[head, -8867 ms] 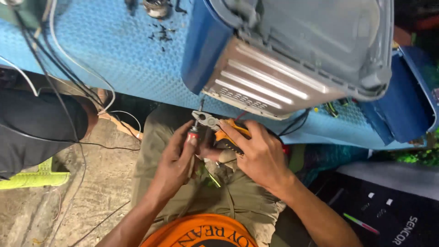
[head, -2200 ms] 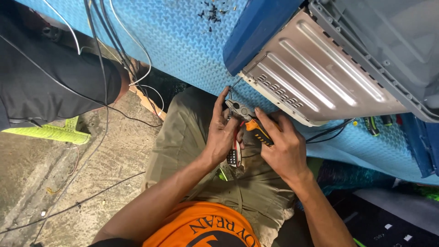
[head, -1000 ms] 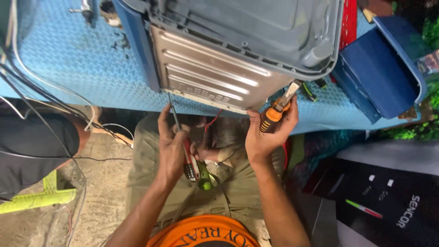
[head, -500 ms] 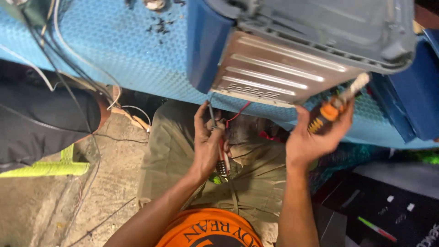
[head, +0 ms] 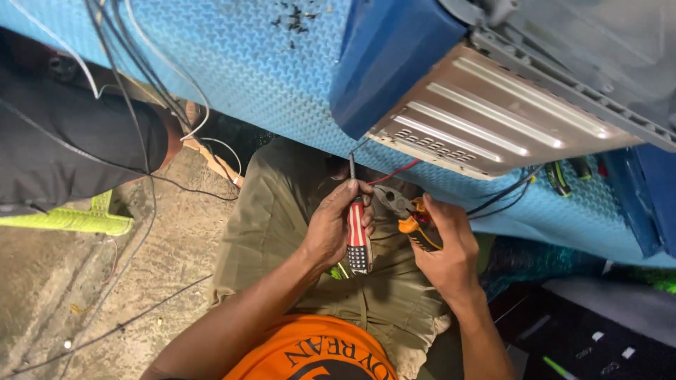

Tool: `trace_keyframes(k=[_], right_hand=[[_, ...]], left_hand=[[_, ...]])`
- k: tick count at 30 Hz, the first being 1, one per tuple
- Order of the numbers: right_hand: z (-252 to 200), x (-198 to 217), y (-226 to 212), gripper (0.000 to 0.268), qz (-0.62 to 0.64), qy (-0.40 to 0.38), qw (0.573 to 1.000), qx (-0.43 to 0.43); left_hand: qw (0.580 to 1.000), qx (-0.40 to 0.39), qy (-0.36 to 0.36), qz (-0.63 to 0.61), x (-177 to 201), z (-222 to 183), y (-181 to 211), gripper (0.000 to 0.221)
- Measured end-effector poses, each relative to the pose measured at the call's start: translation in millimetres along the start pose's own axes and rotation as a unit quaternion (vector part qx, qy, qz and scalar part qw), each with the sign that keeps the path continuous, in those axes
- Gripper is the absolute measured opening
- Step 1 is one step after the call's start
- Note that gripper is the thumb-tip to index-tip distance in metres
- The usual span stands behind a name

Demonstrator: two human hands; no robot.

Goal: Disassembling a kitchen appliance to disconnect internal wiring using a screwdriver and pliers.

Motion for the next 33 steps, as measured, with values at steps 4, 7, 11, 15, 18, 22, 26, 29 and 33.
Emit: trace_keyframes(k=[4,7,11,15,18,22,26,29,33], right_hand=[[8.9,-11.3,5.9,0.06,0.017,-0.043,0.999,-0.027],[14.7,-15.4,14.9,0.066,0.039,-0.066,0.995,-0.06],[12.6,-21.1,23.2,0.063,0.038,-0.081,0.993,-0.081],[-5.6,-26.7,26.4,0.062,0.045,-0.102,0.989,-0.093],[-52.9,-38.8,44.7,0.081,0.146,-0.118,0.959,-0.213],[-86.2,-50.0,9.9,0.101,0.237,-0.127,0.926,-0.264],[-88.9,-51.6,-21.7,0.076,0.186,-0.052,0.965,-0.178],[-88.2,-50.0,-25.7,0.072,0.198,-0.037,0.955,-0.22],[-96.1,-44.0,-23.0,0.068,0.194,-0.005,0.957,-0.217]], left_hand=[[0.999,-0.003,0.0,0.045,-10.6,-8.2,-2.5,0.033],[0.999,0.014,-0.011,0.045,-12.1,-3.0,-4.7,0.035],[0.999,0.03,-0.023,0.021,-21.4,-4.4,10.1,0.021],[0.999,0.036,-0.003,-0.006,-10.4,4.6,5.4,0.022],[0.999,0.036,0.002,-0.034,-12.2,4.7,5.6,0.023],[0.993,0.058,-0.003,-0.101,-23.3,0.6,6.3,0.01],[0.993,0.049,-0.015,-0.107,-28.5,-4.0,10.4,0.009],[0.994,0.045,-0.004,-0.099,-27.3,-2.2,9.4,0.011],[0.994,0.026,-0.051,-0.098,-32.2,-8.8,9.0,0.015]])
Point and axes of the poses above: each hand's wrist, its own z-axis towards the middle knuckle, its own x-axis out of the back of the hand, y = z × x, the point moved 8 cm from there along z, towards the middle knuckle, and after that the axes turned 1 degree about -z, right-handed, at the moved point
